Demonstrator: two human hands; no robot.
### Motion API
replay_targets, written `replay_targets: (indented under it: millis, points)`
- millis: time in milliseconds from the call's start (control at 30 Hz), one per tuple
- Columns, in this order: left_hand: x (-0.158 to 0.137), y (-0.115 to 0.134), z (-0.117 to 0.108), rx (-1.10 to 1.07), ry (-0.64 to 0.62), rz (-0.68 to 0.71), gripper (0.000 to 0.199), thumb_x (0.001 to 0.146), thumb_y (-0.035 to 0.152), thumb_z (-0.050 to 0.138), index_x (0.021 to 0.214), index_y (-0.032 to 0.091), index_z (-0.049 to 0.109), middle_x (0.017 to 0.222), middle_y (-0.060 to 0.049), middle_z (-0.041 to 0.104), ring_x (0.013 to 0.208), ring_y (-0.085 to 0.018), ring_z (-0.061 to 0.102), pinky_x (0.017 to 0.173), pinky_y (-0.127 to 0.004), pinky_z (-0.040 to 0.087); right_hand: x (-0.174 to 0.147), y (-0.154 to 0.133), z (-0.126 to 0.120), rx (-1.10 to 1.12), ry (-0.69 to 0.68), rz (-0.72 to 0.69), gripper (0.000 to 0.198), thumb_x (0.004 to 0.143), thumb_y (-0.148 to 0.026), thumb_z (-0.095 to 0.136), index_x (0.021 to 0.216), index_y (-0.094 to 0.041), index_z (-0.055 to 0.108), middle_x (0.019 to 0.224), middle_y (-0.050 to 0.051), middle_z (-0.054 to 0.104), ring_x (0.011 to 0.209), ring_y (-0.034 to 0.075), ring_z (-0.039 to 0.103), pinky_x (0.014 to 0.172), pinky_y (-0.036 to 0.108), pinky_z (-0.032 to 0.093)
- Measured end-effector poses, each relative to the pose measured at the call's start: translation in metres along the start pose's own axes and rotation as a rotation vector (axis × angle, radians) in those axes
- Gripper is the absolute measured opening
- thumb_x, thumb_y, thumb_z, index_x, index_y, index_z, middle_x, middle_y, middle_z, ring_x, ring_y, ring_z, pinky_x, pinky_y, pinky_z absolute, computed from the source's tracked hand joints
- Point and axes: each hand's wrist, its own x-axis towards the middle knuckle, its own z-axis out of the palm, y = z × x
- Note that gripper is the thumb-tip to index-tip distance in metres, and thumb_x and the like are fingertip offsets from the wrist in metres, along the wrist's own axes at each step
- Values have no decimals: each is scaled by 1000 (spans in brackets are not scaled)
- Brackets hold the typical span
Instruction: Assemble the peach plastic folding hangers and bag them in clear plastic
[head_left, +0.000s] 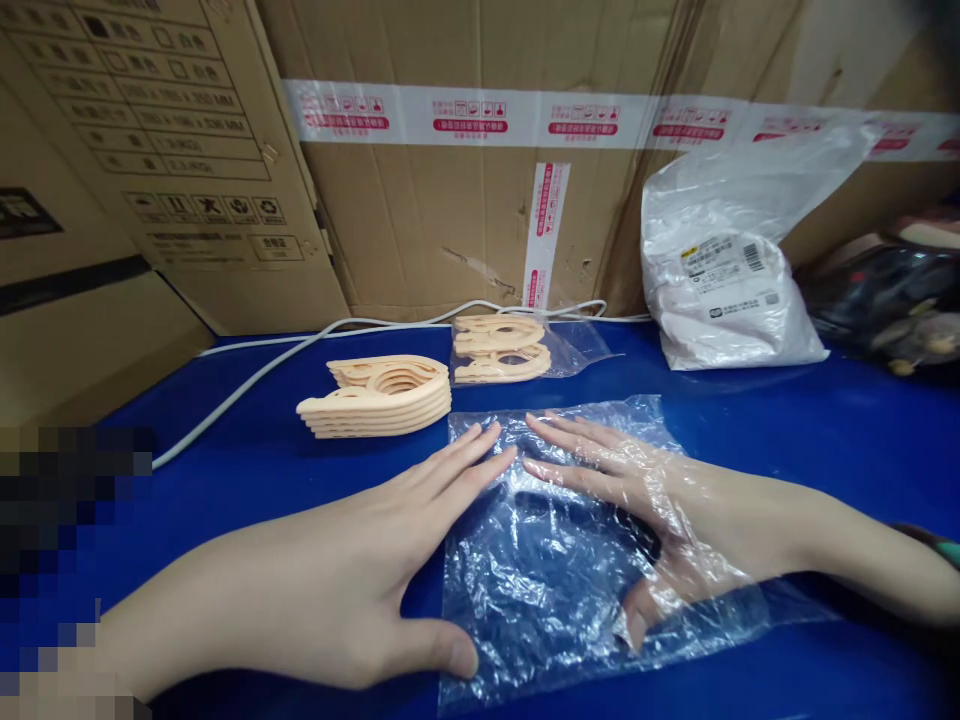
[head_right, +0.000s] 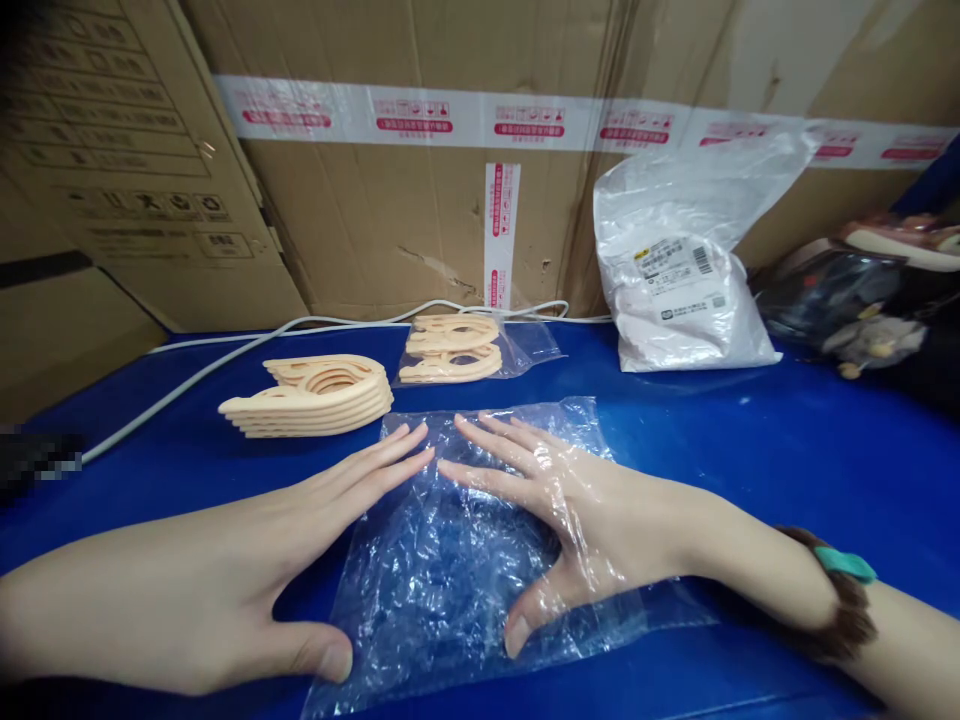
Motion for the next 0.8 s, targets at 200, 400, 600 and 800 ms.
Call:
replay_targets:
  millis: [200, 400, 600, 800]
  points:
    - [2, 2, -5, -61, -109, -91, 106, 77, 72, 58, 154, 32, -3, 160, -2, -10, 146, -35, 0, 115, -55, 22, -1, 4, -5, -10, -56, 67, 111, 69, -58, 76, 155, -31, 12, 163, 12, 2, 147, 36, 7, 114, 59, 18]
    - [0, 0, -2, -40, -73, -91, 104, 77, 71, 59, 155, 31, 2, 160, -4, -4, 145, -36, 4, 113, -57, 26, -16, 7, -29, 23, -189, 216, 96, 76, -57, 71, 154, -33, 21, 164, 7, 4, 147, 35, 9, 115, 56, 20]
    - [-2, 0, -6, 44, 73, 14, 103, 79, 67, 60, 156, 29, 2, 162, -6, 8, 146, -33, 16, 114, -51, 31, -29, 11, -44, 86, -264, 284, 87, 82, -53, 66, 153, -34, 20, 164, 2, 6, 148, 29, 9, 119, 46, 16]
    - [4, -30, -29, 192, 523, -49, 93, 79, 68, 60, 154, 30, 20, 162, -3, 19, 148, -33, 18, 117, -54, 23, -22, 10, -44, 121, -265, 231, 75, 86, -49, 64, 151, -38, 27, 163, 0, 12, 149, 26, 11, 120, 46, 16]
